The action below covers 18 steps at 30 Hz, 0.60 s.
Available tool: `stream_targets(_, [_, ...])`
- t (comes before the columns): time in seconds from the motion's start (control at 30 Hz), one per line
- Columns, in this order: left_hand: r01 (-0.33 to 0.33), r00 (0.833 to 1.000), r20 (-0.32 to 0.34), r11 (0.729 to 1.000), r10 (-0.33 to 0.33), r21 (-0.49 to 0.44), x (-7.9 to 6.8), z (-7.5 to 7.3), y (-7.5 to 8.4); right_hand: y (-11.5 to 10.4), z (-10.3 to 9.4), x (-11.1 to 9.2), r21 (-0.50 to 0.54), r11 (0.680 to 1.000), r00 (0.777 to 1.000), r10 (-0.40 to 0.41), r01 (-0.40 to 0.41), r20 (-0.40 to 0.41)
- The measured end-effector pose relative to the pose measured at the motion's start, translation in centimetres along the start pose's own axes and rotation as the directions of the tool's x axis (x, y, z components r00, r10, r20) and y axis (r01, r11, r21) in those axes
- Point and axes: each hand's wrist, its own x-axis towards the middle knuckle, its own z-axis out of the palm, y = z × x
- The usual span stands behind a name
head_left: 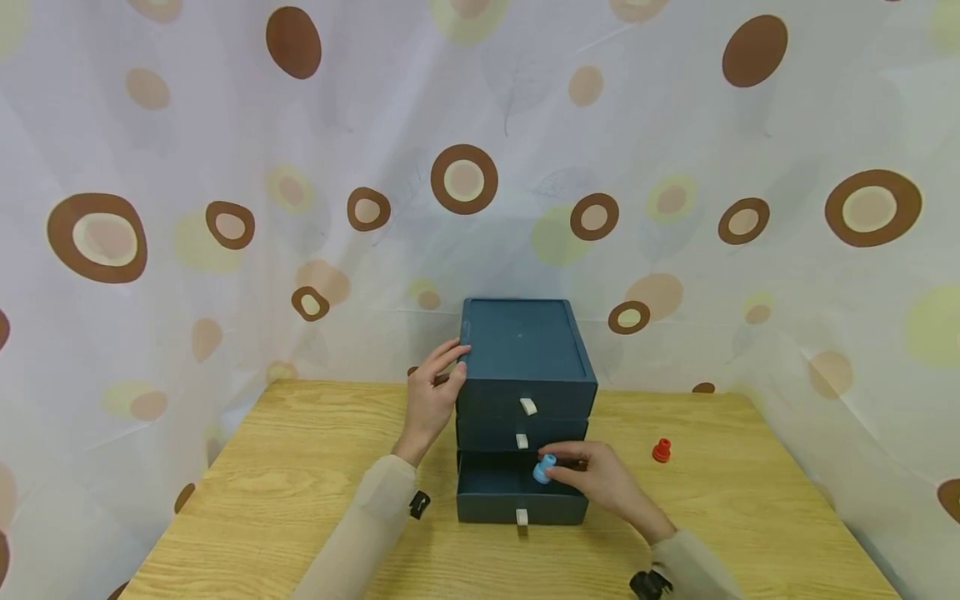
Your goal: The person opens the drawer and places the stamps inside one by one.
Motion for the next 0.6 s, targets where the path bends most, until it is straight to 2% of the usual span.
stream_targets(0.37, [0.006, 1.0, -0.009, 1.0, -0.006, 0.009, 0.0, -0.1, 0.1, -0.4, 1.6, 1.2, -0.096, 0.993, 0.997, -0.065, 0.068, 0.028])
stream_targets(0.6, [0.009, 1.0, 0.0, 1.0, -0.009, 0.013, 0.1, 0.0, 0.1, -0.5, 2.0, 1.5, -0.13, 0.987, 0.995, -0.091, 0.096, 0.049])
